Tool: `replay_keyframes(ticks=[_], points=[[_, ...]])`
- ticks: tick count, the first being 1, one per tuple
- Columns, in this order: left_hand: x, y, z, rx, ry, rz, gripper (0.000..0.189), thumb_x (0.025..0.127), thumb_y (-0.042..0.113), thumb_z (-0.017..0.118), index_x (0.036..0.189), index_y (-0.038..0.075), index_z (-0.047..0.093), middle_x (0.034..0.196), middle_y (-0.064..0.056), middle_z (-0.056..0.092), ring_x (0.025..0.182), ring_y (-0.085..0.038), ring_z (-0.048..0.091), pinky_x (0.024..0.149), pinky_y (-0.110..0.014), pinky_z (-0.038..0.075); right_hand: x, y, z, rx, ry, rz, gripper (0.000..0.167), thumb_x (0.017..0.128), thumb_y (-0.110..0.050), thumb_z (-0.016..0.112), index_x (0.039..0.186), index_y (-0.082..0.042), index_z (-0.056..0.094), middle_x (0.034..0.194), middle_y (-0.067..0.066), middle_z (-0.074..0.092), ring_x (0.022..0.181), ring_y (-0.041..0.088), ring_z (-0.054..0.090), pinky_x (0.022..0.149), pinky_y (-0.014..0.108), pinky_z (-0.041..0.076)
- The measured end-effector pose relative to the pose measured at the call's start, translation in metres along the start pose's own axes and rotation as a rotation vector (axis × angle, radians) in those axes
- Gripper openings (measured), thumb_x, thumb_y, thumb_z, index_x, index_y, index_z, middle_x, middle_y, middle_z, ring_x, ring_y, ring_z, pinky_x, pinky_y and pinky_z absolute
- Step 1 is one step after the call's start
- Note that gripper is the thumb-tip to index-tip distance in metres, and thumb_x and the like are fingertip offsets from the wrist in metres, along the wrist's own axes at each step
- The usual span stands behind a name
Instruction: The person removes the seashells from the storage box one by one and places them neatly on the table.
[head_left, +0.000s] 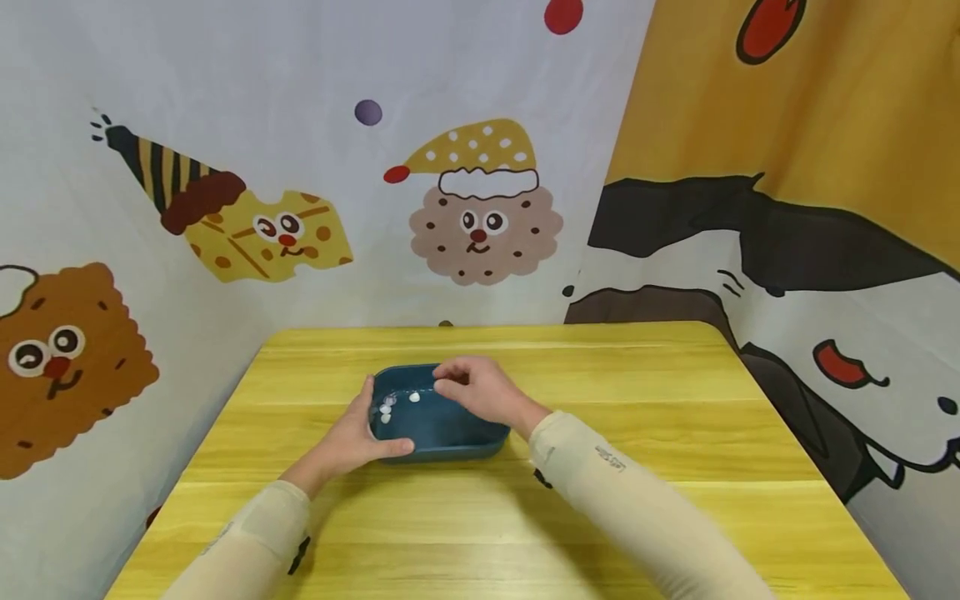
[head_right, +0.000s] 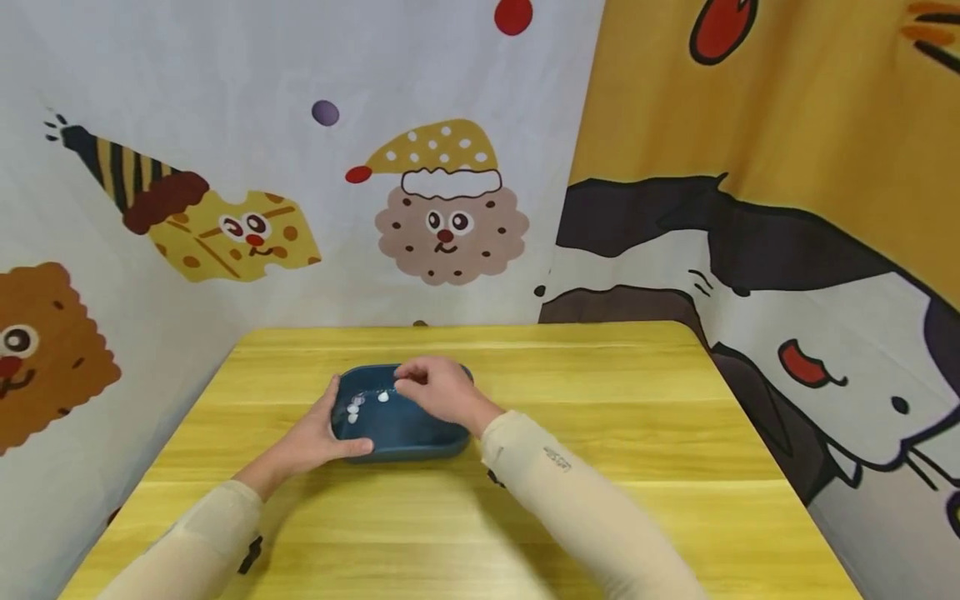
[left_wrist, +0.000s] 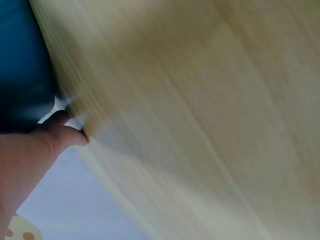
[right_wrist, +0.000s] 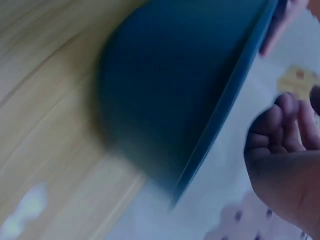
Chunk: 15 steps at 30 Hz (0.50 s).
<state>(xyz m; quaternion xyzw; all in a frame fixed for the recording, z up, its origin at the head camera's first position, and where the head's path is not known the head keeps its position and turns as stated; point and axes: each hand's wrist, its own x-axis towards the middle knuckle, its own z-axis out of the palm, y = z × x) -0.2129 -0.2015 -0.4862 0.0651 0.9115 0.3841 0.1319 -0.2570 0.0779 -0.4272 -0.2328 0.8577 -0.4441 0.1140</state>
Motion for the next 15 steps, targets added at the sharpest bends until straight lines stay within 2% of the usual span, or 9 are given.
replay_keyframes(ticks=[3, 6, 8, 10, 15], points=[[0.001, 0.001, -0.002, -0.013, -0.01, 0.017, 0.141, 0.087, 0.059, 0.084, 0.17, 0.013, -0.021, 0.18, -0.02, -0.007, 0.166, -0.049, 0.007, 0.128, -0.073, 0.022, 0.023, -0.012, 0.03, -0.112, -0.094, -0.014, 0.037, 0.11, -0.034, 0.064, 0.144, -0.022, 0.068, 0.135, -0.001, 0.072, 0.118, 0.014, 0.069, 0.1, 0.037, 0.059], [0.002, -0.001, -0.002, -0.02, -0.013, 0.032, 0.141, 0.088, 0.06, 0.084, 0.169, 0.014, -0.021, 0.18, -0.02, -0.007, 0.166, -0.05, 0.007, 0.127, -0.073, 0.023, 0.042, -0.013, 0.056, -0.23, -0.131, 0.001, 0.041, 0.109, -0.031, 0.064, 0.148, -0.018, 0.064, 0.144, 0.004, 0.069, 0.127, 0.019, 0.068, 0.106, 0.04, 0.058], [0.002, -0.002, 0.0, -0.031, -0.011, 0.034, 0.14, 0.088, 0.059, 0.084, 0.169, 0.015, -0.022, 0.18, -0.019, -0.008, 0.166, -0.048, 0.006, 0.129, -0.071, 0.022, 0.051, -0.008, 0.07, -0.297, -0.115, 0.025, 0.044, 0.109, -0.028, 0.065, 0.151, -0.015, 0.062, 0.149, 0.006, 0.066, 0.134, 0.023, 0.066, 0.111, 0.043, 0.056], [0.002, -0.004, 0.002, -0.036, -0.006, 0.03, 0.14, 0.088, 0.058, 0.085, 0.17, 0.015, -0.021, 0.181, -0.019, -0.007, 0.166, -0.047, 0.006, 0.13, -0.07, 0.022, 0.057, -0.001, 0.082, -0.412, -0.083, 0.033, 0.045, 0.108, -0.028, 0.066, 0.151, -0.015, 0.062, 0.152, 0.005, 0.064, 0.138, 0.025, 0.063, 0.113, 0.044, 0.054], [0.0, -0.003, 0.001, -0.054, 0.005, 0.019, 0.139, 0.088, 0.054, 0.086, 0.17, 0.016, -0.02, 0.181, -0.018, -0.008, 0.167, -0.045, 0.004, 0.131, -0.068, 0.021, 0.064, 0.014, 0.097, -0.683, -0.01, -0.026, 0.04, 0.106, -0.032, 0.07, 0.145, -0.02, 0.069, 0.149, 0.002, 0.065, 0.137, 0.026, 0.062, 0.112, 0.039, 0.055]])
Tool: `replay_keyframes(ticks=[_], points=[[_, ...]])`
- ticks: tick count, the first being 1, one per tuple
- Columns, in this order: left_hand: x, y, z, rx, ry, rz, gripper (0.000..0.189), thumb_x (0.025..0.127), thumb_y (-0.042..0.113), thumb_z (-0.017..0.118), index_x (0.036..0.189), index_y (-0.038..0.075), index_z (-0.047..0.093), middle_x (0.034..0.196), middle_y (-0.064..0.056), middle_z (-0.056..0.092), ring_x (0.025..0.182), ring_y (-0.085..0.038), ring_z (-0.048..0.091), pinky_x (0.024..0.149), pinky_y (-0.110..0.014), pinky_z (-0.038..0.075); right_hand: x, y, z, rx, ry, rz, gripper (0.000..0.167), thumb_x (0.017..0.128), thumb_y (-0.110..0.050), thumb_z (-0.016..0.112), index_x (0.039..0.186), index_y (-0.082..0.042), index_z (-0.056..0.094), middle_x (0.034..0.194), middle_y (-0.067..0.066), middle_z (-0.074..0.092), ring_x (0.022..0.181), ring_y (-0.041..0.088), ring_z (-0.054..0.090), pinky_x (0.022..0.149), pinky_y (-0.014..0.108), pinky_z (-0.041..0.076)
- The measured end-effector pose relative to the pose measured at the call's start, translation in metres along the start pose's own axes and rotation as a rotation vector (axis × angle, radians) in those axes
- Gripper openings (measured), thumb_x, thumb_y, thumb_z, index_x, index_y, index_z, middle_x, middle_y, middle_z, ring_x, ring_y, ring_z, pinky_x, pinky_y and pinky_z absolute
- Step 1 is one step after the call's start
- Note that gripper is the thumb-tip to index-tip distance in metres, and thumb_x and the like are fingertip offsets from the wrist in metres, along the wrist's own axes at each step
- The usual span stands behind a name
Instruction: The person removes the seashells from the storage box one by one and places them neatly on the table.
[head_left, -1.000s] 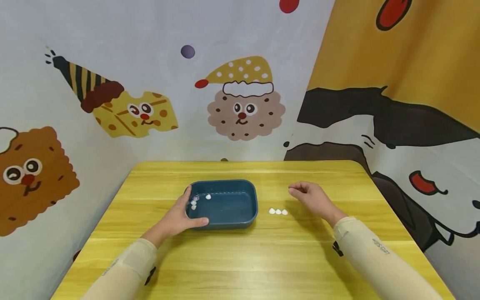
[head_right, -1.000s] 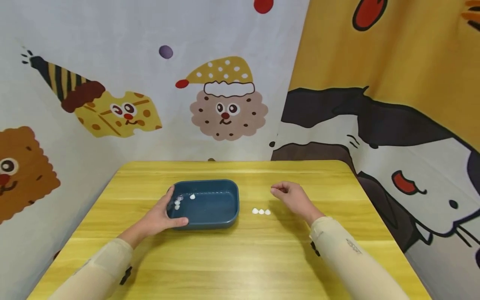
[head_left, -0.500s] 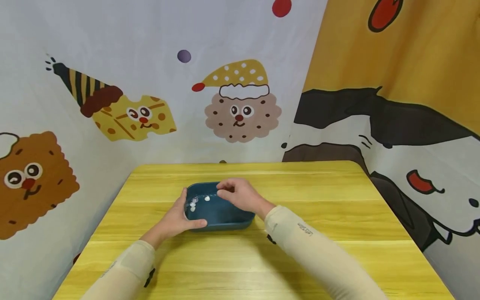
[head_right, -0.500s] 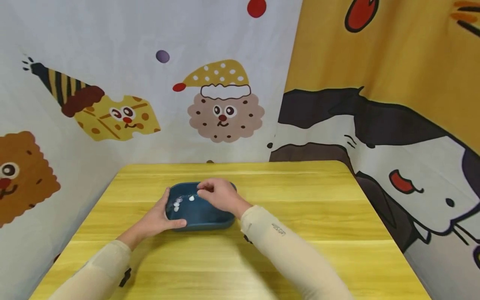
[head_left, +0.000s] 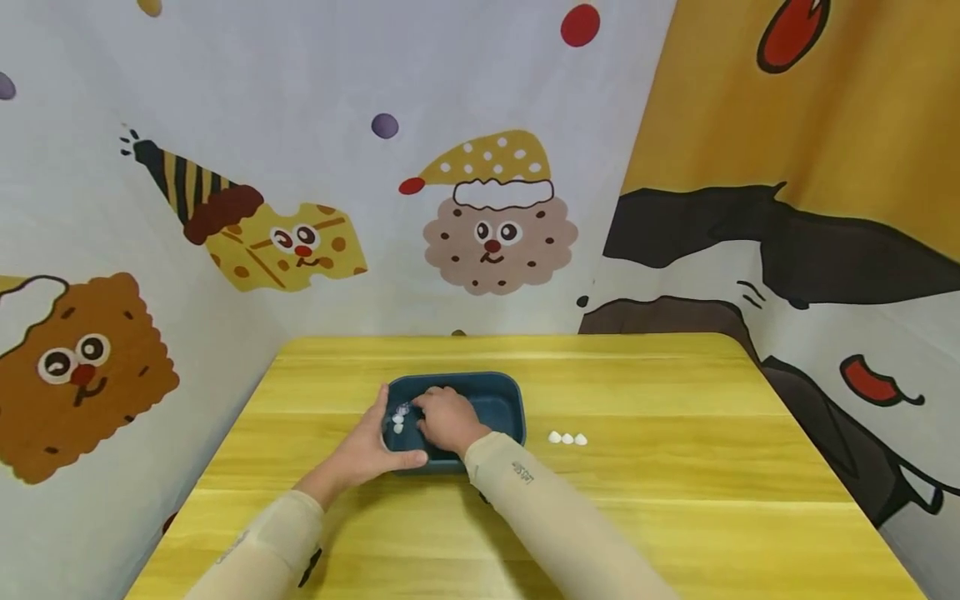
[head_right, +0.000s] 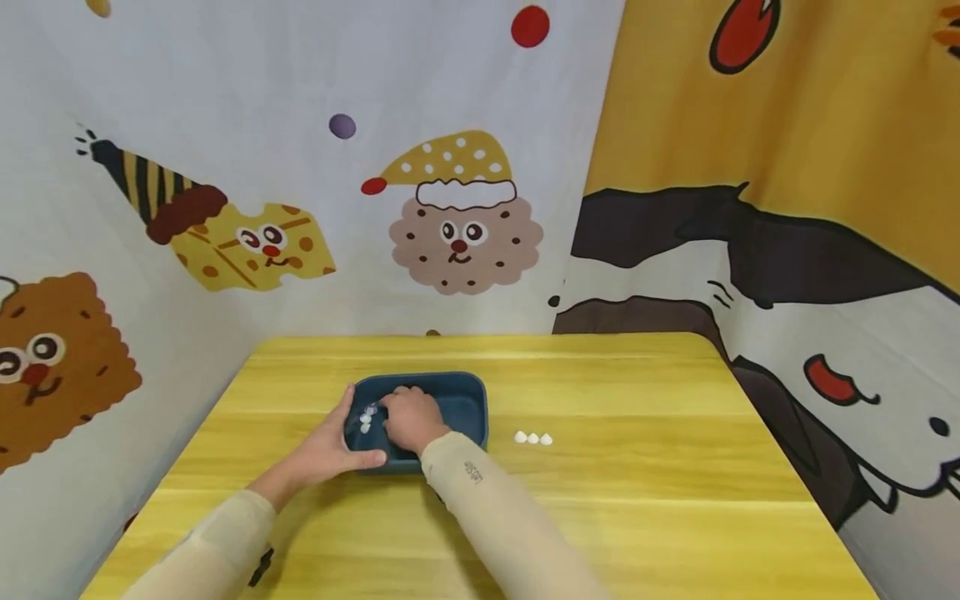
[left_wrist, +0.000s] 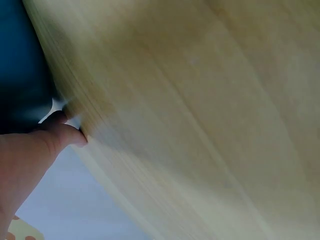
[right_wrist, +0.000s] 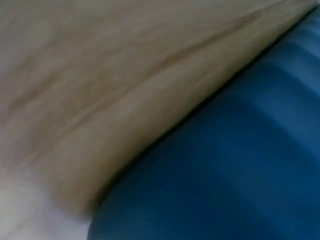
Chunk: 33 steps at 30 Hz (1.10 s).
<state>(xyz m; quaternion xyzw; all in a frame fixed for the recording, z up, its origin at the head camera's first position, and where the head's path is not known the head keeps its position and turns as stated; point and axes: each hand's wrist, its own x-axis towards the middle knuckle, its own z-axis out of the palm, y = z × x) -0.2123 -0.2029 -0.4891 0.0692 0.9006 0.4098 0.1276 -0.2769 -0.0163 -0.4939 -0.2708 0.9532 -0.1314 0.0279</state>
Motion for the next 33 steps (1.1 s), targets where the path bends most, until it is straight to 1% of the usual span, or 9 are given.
replay_keyframes(ticks=[2, 4, 8, 11, 18, 21, 25, 27, 33], points=[[-0.001, 0.0, 0.002, -0.005, 0.0, 0.0, 0.14, 0.087, 0.055, 0.086, 0.17, 0.016, -0.019, 0.18, -0.018, -0.008, 0.167, -0.046, 0.004, 0.13, -0.068, 0.021, -0.001, 0.003, 0.005, 0.006, 0.007, 0.002, 0.036, 0.105, -0.031, 0.071, 0.14, -0.021, 0.072, 0.147, 0.001, 0.066, 0.135, 0.025, 0.063, 0.11, 0.038, 0.056], [-0.003, 0.0, 0.002, -0.001, 0.003, -0.001, 0.141, 0.086, 0.057, 0.086, 0.171, 0.015, -0.018, 0.18, -0.019, -0.008, 0.166, -0.046, 0.005, 0.13, -0.068, 0.021, -0.002, 0.005, 0.008, 0.066, 0.015, 0.015, 0.031, 0.105, -0.027, 0.072, 0.135, -0.021, 0.076, 0.142, 0.001, 0.068, 0.132, 0.024, 0.065, 0.108, 0.038, 0.058], [-0.006, 0.0, 0.003, 0.014, 0.007, -0.016, 0.142, 0.085, 0.061, 0.086, 0.171, 0.014, -0.017, 0.18, -0.02, -0.006, 0.166, -0.046, 0.006, 0.13, -0.068, 0.022, -0.003, 0.008, 0.009, 0.237, 0.018, 0.054, 0.025, 0.105, -0.019, 0.071, 0.128, -0.018, 0.079, 0.134, 0.003, 0.071, 0.126, 0.023, 0.068, 0.106, 0.04, 0.059], [-0.006, 0.001, 0.005, 0.001, 0.015, -0.018, 0.141, 0.085, 0.06, 0.086, 0.171, 0.015, -0.017, 0.18, -0.021, -0.004, 0.166, -0.046, 0.007, 0.13, -0.068, 0.023, -0.002, 0.011, 0.007, 0.281, 0.031, 0.085, 0.025, 0.104, -0.018, 0.072, 0.127, -0.017, 0.079, 0.13, 0.004, 0.073, 0.123, 0.024, 0.069, 0.105, 0.041, 0.059], [-0.003, -0.002, 0.005, -0.007, 0.053, -0.028, 0.141, 0.084, 0.06, 0.087, 0.172, 0.017, -0.015, 0.181, -0.018, 0.0, 0.166, -0.045, 0.013, 0.129, -0.067, 0.025, 0.002, 0.01, 0.006, 0.162, 0.052, 0.175, 0.031, 0.101, -0.034, 0.077, 0.128, -0.019, 0.079, 0.129, 0.003, 0.075, 0.122, 0.024, 0.07, 0.105, 0.043, 0.059], [-0.002, -0.003, 0.005, -0.013, 0.057, -0.037, 0.141, 0.084, 0.059, 0.087, 0.172, 0.018, -0.015, 0.182, -0.016, 0.0, 0.167, -0.044, 0.012, 0.13, -0.067, 0.025, 0.002, 0.009, 0.003, 0.178, 0.051, 0.192, 0.031, 0.101, -0.035, 0.077, 0.127, -0.02, 0.081, 0.129, 0.002, 0.077, 0.121, 0.023, 0.071, 0.102, 0.042, 0.06], [-0.001, 0.0, 0.004, -0.024, 0.059, -0.029, 0.14, 0.085, 0.059, 0.087, 0.172, 0.019, -0.014, 0.182, -0.015, -0.001, 0.167, -0.042, 0.011, 0.13, -0.067, 0.024, 0.001, 0.009, -0.001, 0.217, 0.059, 0.203, 0.025, 0.1, -0.033, 0.077, 0.122, -0.021, 0.083, 0.126, -0.001, 0.079, 0.114, 0.022, 0.074, 0.095, 0.042, 0.062], [0.0, 0.001, 0.005, -0.022, 0.059, -0.022, 0.139, 0.085, 0.06, 0.086, 0.172, 0.019, -0.014, 0.182, -0.015, 0.0, 0.167, -0.042, 0.011, 0.13, -0.067, 0.024, 0.001, 0.01, -0.001, 0.213, 0.062, 0.21, 0.023, 0.1, -0.033, 0.077, 0.12, -0.022, 0.084, 0.124, -0.002, 0.079, 0.111, 0.02, 0.075, 0.093, 0.041, 0.063], [-0.003, 0.001, 0.005, -0.011, 0.052, -0.034, 0.14, 0.084, 0.062, 0.086, 0.172, 0.02, -0.015, 0.182, -0.015, 0.0, 0.167, -0.042, 0.011, 0.13, -0.067, 0.024, 0.001, 0.011, 0.005, 0.2, 0.071, 0.206, 0.019, 0.1, -0.035, 0.078, 0.114, -0.025, 0.085, 0.118, -0.005, 0.081, 0.106, 0.019, 0.075, 0.092, 0.042, 0.063]])
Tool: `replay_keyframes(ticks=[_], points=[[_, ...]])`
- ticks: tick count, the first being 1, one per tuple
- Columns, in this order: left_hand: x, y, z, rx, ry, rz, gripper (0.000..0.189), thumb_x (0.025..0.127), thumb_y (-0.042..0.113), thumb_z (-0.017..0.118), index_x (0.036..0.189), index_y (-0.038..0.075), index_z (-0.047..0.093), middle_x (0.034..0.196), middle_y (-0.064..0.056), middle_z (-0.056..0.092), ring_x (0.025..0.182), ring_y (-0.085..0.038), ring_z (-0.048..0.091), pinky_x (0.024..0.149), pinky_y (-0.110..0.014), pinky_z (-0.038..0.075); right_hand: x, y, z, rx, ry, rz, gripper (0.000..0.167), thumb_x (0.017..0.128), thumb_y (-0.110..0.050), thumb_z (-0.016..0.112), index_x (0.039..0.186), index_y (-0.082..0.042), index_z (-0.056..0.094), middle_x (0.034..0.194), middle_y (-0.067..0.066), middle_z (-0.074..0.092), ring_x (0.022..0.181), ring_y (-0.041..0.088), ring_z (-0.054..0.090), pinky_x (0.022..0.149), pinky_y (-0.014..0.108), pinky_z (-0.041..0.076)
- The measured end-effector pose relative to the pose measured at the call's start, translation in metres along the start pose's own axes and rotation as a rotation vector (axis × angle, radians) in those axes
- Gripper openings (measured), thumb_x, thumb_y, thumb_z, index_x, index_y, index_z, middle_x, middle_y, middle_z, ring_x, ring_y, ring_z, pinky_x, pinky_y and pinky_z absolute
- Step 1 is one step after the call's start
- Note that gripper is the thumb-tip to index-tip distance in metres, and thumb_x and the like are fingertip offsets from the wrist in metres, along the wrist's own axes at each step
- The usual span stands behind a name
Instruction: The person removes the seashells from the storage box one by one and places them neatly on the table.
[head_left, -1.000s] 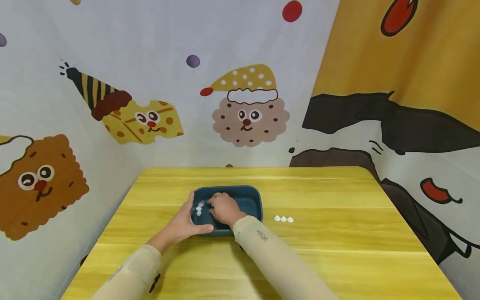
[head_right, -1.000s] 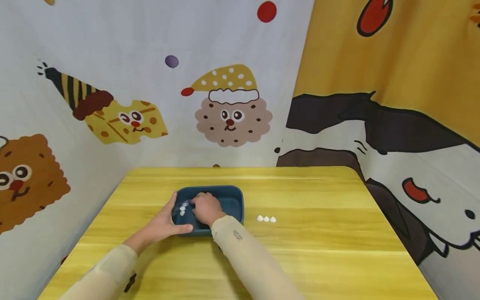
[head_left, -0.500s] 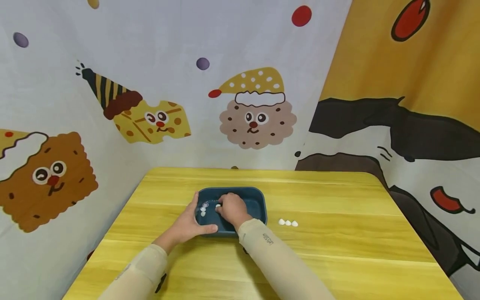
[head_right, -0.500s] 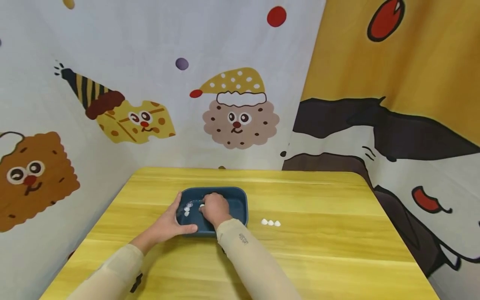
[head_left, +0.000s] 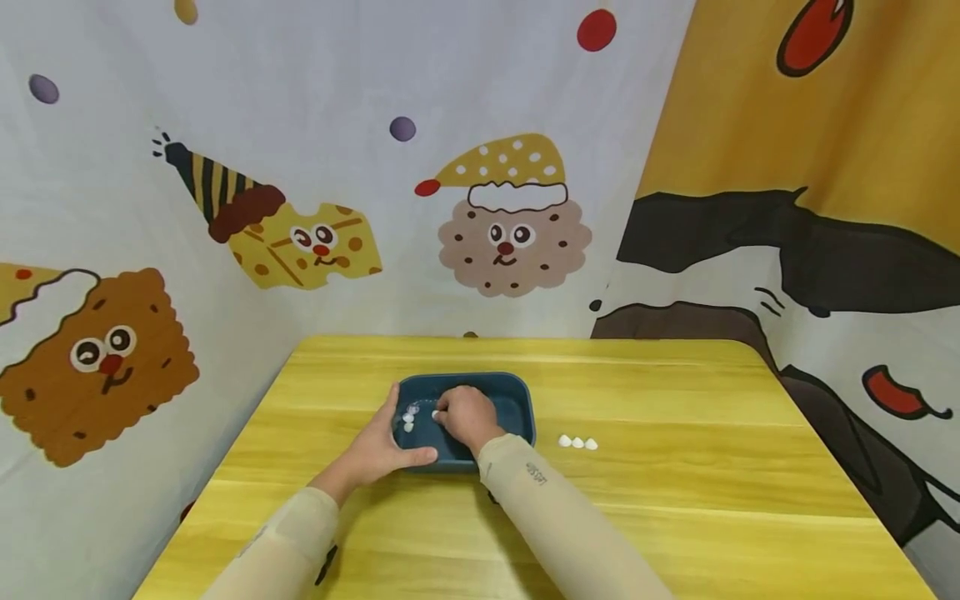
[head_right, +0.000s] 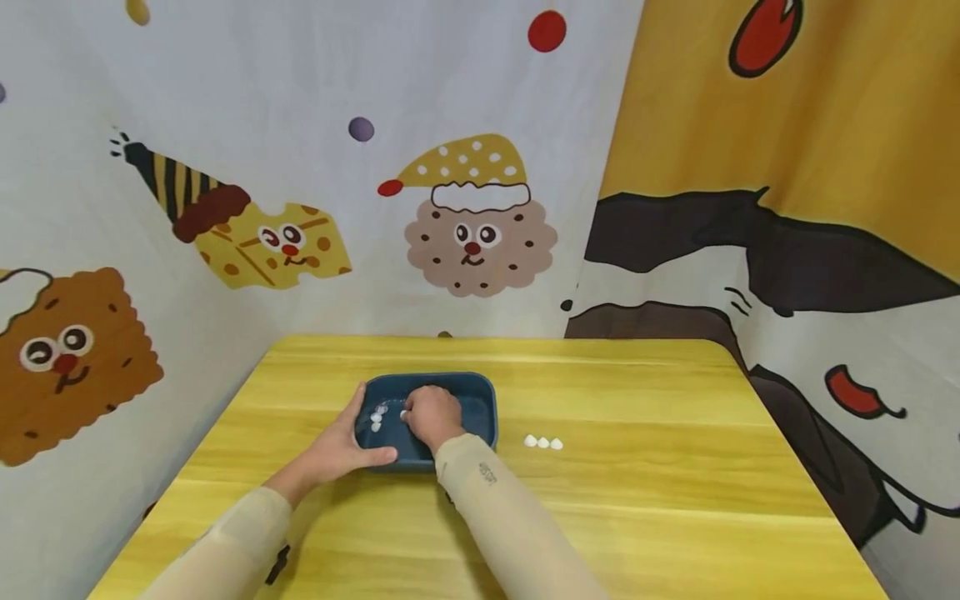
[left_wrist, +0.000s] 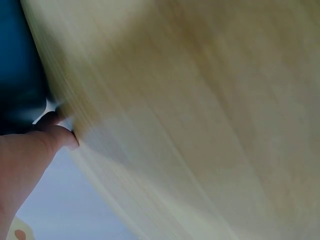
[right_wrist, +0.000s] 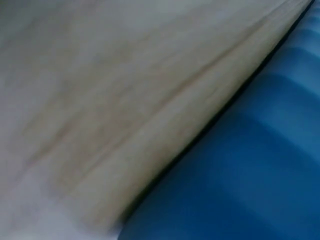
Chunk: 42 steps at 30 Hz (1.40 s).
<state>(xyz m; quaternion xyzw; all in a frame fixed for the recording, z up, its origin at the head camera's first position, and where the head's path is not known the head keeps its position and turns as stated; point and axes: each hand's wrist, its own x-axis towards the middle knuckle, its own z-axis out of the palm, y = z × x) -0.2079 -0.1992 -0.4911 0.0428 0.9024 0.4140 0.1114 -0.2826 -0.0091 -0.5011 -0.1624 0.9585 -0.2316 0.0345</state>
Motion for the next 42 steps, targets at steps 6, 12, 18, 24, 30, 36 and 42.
replay_keyframes(ticks=[6, 12, 18, 24, 30, 36, 42], points=[[-0.0008, -0.0005, -0.0021, -0.013, 0.002, 0.005, 0.141, 0.084, 0.062, 0.086, 0.172, 0.02, -0.015, 0.182, -0.014, -0.003, 0.167, -0.043, 0.01, 0.13, -0.067, 0.024, 0.0005, -0.0014, -0.0031, 0.032, -0.011, -0.027, 0.018, 0.1, -0.033, 0.078, 0.115, -0.025, 0.085, 0.119, -0.005, 0.081, 0.108, 0.02, 0.075, 0.095, 0.042, 0.062], [0.0028, -0.0024, -0.0032, 0.009, 0.0, 0.026, 0.14, 0.085, 0.061, 0.085, 0.172, 0.017, -0.016, 0.182, -0.017, -0.002, 0.166, -0.045, 0.012, 0.129, -0.068, 0.025, 0.0, -0.0009, -0.006, 0.065, -0.04, -0.028, 0.019, 0.102, -0.03, 0.075, 0.118, -0.026, 0.084, 0.123, -0.006, 0.08, 0.116, 0.022, 0.073, 0.103, 0.045, 0.059], [0.005, -0.0038, -0.0001, -0.004, -0.004, 0.016, 0.139, 0.085, 0.059, 0.086, 0.172, 0.018, -0.014, 0.182, -0.015, 0.0, 0.167, -0.043, 0.012, 0.13, -0.067, 0.024, -0.0016, 0.0032, -0.0048, 0.093, -0.045, -0.029, 0.022, 0.102, -0.033, 0.075, 0.121, -0.024, 0.083, 0.124, -0.004, 0.079, 0.118, 0.024, 0.072, 0.106, 0.047, 0.057], [0.0063, -0.0009, 0.0001, -0.004, -0.015, 0.014, 0.139, 0.086, 0.058, 0.087, 0.172, 0.019, -0.014, 0.182, -0.014, 0.0, 0.167, -0.042, 0.012, 0.13, -0.067, 0.024, -0.0001, 0.0064, -0.0042, 0.073, -0.026, -0.042, 0.023, 0.098, -0.036, 0.08, 0.118, -0.025, 0.084, 0.119, -0.005, 0.081, 0.112, 0.02, 0.074, 0.101, 0.044, 0.059], [0.0045, 0.002, -0.0013, 0.012, -0.031, 0.018, 0.138, 0.086, 0.058, 0.086, 0.172, 0.019, -0.016, 0.182, -0.017, -0.001, 0.167, -0.044, 0.011, 0.13, -0.067, 0.024, -0.0017, 0.0067, -0.0044, 0.096, -0.055, -0.021, 0.019, 0.098, -0.033, 0.08, 0.114, -0.025, 0.085, 0.118, -0.006, 0.081, 0.111, 0.02, 0.074, 0.101, 0.043, 0.06], [0.0047, 0.0008, -0.0018, -0.013, -0.035, 0.005, 0.138, 0.087, 0.057, 0.086, 0.171, 0.023, -0.017, 0.182, -0.015, -0.002, 0.167, -0.043, 0.011, 0.131, -0.067, 0.023, -0.0003, 0.0045, -0.0047, 0.073, -0.075, -0.032, 0.018, 0.098, -0.033, 0.079, 0.113, -0.026, 0.085, 0.117, -0.007, 0.081, 0.109, 0.019, 0.074, 0.1, 0.043, 0.06], [0.0033, -0.0031, -0.0003, -0.005, -0.027, -0.003, 0.138, 0.087, 0.058, 0.085, 0.171, 0.022, -0.017, 0.182, -0.012, -0.004, 0.168, -0.041, 0.009, 0.131, -0.066, 0.023, -0.0005, -0.0002, -0.0033, 0.039, -0.114, -0.117, 0.018, 0.1, -0.028, 0.078, 0.117, -0.025, 0.082, 0.119, -0.006, 0.078, 0.111, 0.017, 0.073, 0.098, 0.039, 0.06]])
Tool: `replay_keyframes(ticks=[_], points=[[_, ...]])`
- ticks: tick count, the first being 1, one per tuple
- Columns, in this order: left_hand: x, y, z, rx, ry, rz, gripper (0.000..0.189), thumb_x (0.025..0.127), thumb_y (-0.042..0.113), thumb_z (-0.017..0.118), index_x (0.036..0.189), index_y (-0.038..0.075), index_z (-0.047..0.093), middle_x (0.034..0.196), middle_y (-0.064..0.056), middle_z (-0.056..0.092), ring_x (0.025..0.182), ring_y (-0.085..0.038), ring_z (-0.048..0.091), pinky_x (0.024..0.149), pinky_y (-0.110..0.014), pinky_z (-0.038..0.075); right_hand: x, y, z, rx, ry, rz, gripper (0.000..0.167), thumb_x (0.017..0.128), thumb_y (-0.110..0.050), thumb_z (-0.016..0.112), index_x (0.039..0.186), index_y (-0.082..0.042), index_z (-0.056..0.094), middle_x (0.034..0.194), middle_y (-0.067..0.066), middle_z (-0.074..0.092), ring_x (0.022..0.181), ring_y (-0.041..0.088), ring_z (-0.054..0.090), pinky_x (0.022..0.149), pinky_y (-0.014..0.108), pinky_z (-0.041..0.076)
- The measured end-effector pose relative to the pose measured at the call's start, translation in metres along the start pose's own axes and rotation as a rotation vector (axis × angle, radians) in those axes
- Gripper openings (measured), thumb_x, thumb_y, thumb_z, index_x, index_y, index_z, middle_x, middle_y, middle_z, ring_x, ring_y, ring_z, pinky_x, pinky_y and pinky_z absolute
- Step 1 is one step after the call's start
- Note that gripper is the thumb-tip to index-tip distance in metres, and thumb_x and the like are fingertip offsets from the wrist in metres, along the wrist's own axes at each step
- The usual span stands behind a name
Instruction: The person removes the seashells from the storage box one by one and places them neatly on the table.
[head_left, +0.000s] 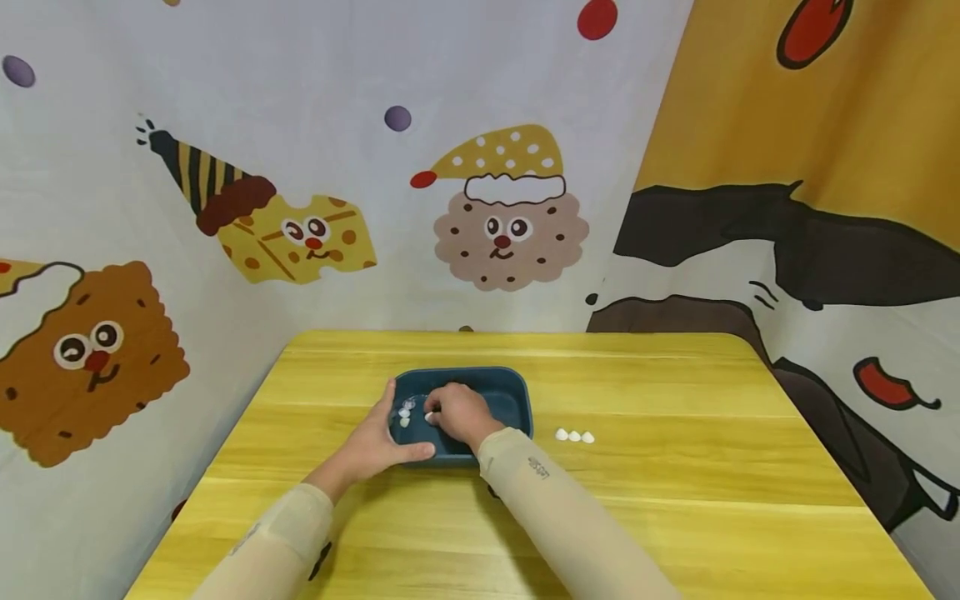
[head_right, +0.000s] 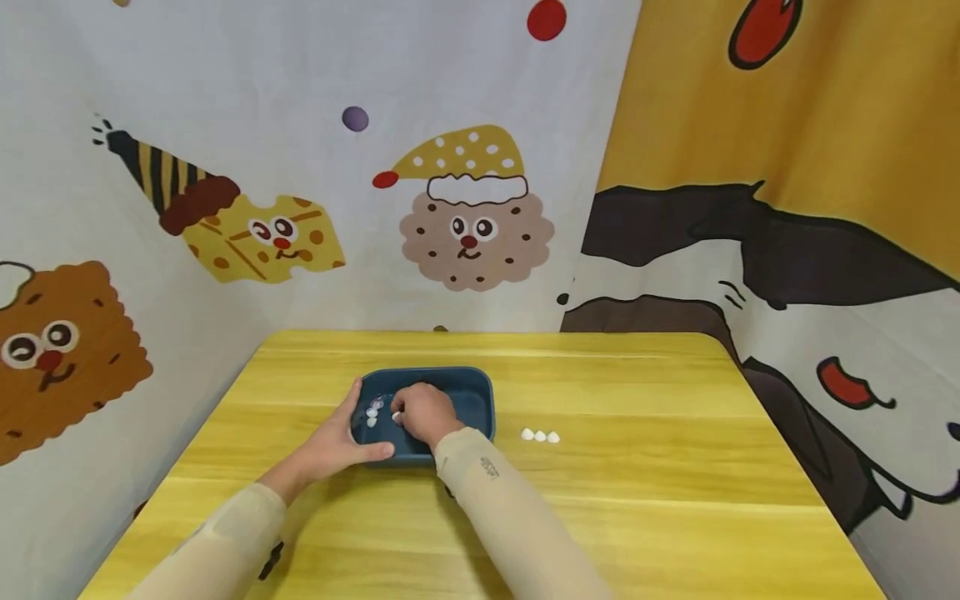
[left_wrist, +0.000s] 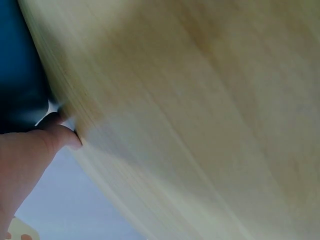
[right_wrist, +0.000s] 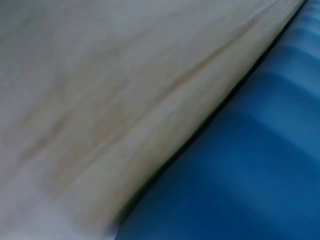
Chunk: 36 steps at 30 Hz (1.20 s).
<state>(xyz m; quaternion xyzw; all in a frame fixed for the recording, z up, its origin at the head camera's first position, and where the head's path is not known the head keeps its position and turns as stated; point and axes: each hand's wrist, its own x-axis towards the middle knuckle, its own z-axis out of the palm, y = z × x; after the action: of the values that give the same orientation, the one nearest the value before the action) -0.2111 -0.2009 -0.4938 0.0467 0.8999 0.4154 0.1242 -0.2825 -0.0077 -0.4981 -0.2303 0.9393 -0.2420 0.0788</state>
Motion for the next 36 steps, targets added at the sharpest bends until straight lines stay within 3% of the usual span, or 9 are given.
replay_keyframes(ticks=[5, 9, 14, 19, 30, 33, 36], points=[[-0.001, 0.0, 0.0, -0.016, 0.003, 0.009, 0.137, 0.087, 0.057, 0.085, 0.171, 0.022, -0.017, 0.182, -0.012, -0.005, 0.167, -0.041, 0.008, 0.131, -0.067, 0.022, -0.002, -0.005, 0.001, -0.078, 0.011, -0.094, 0.017, 0.102, -0.026, 0.075, 0.118, -0.026, 0.082, 0.119, -0.008, 0.079, 0.112, 0.013, 0.073, 0.098, 0.034, 0.061], [-0.002, 0.001, 0.0, -0.014, -0.001, 0.013, 0.137, 0.087, 0.057, 0.085, 0.171, 0.022, -0.017, 0.182, -0.013, -0.005, 0.167, -0.042, 0.008, 0.131, -0.067, 0.021, -0.004, -0.006, 0.002, -0.076, 0.011, -0.118, 0.017, 0.102, -0.024, 0.075, 0.118, -0.026, 0.082, 0.117, -0.009, 0.08, 0.11, 0.012, 0.074, 0.097, 0.034, 0.061], [-0.003, 0.002, -0.001, -0.014, -0.004, 0.01, 0.137, 0.087, 0.056, 0.086, 0.171, 0.02, -0.017, 0.182, -0.015, -0.004, 0.167, -0.043, 0.008, 0.131, -0.067, 0.021, -0.004, -0.007, 0.003, -0.042, 0.005, -0.074, 0.021, 0.101, -0.026, 0.077, 0.121, -0.024, 0.079, 0.114, -0.007, 0.08, 0.104, 0.012, 0.075, 0.093, 0.034, 0.062], [-0.002, 0.001, -0.001, -0.009, -0.003, 0.001, 0.137, 0.087, 0.057, 0.085, 0.171, 0.021, -0.017, 0.182, -0.016, -0.004, 0.167, -0.043, 0.009, 0.131, -0.066, 0.022, -0.001, -0.008, 0.003, -0.019, 0.015, -0.016, 0.016, 0.101, -0.03, 0.077, 0.114, -0.02, 0.078, 0.106, -0.005, 0.078, 0.094, 0.013, 0.073, 0.087, 0.035, 0.062], [-0.001, 0.001, 0.0, -0.03, 0.002, 0.003, 0.137, 0.087, 0.056, 0.086, 0.172, 0.021, -0.015, 0.182, -0.014, -0.002, 0.167, -0.042, 0.011, 0.131, -0.066, 0.023, -0.005, -0.007, -0.003, -0.031, -0.009, -0.067, 0.015, 0.102, -0.025, 0.076, 0.114, -0.019, 0.082, 0.111, -0.005, 0.08, 0.101, 0.014, 0.074, 0.092, 0.034, 0.063], [-0.002, 0.0, 0.001, -0.039, 0.001, 0.002, 0.136, 0.087, 0.056, 0.086, 0.172, 0.021, -0.015, 0.182, -0.014, -0.001, 0.167, -0.043, 0.012, 0.131, -0.067, 0.024, -0.009, -0.006, -0.008, 0.008, -0.033, -0.094, 0.014, 0.103, -0.024, 0.075, 0.113, -0.018, 0.082, 0.111, -0.004, 0.08, 0.101, 0.012, 0.074, 0.091, 0.032, 0.063], [-0.002, 0.002, 0.001, -0.038, 0.006, 0.0, 0.137, 0.086, 0.057, 0.086, 0.172, 0.022, -0.014, 0.182, -0.014, 0.001, 0.167, -0.043, 0.013, 0.13, -0.067, 0.024, -0.014, -0.001, -0.019, 0.122, -0.038, -0.114, 0.014, 0.103, -0.023, 0.074, 0.113, -0.016, 0.082, 0.111, -0.003, 0.08, 0.098, 0.011, 0.074, 0.088, 0.031, 0.062]])
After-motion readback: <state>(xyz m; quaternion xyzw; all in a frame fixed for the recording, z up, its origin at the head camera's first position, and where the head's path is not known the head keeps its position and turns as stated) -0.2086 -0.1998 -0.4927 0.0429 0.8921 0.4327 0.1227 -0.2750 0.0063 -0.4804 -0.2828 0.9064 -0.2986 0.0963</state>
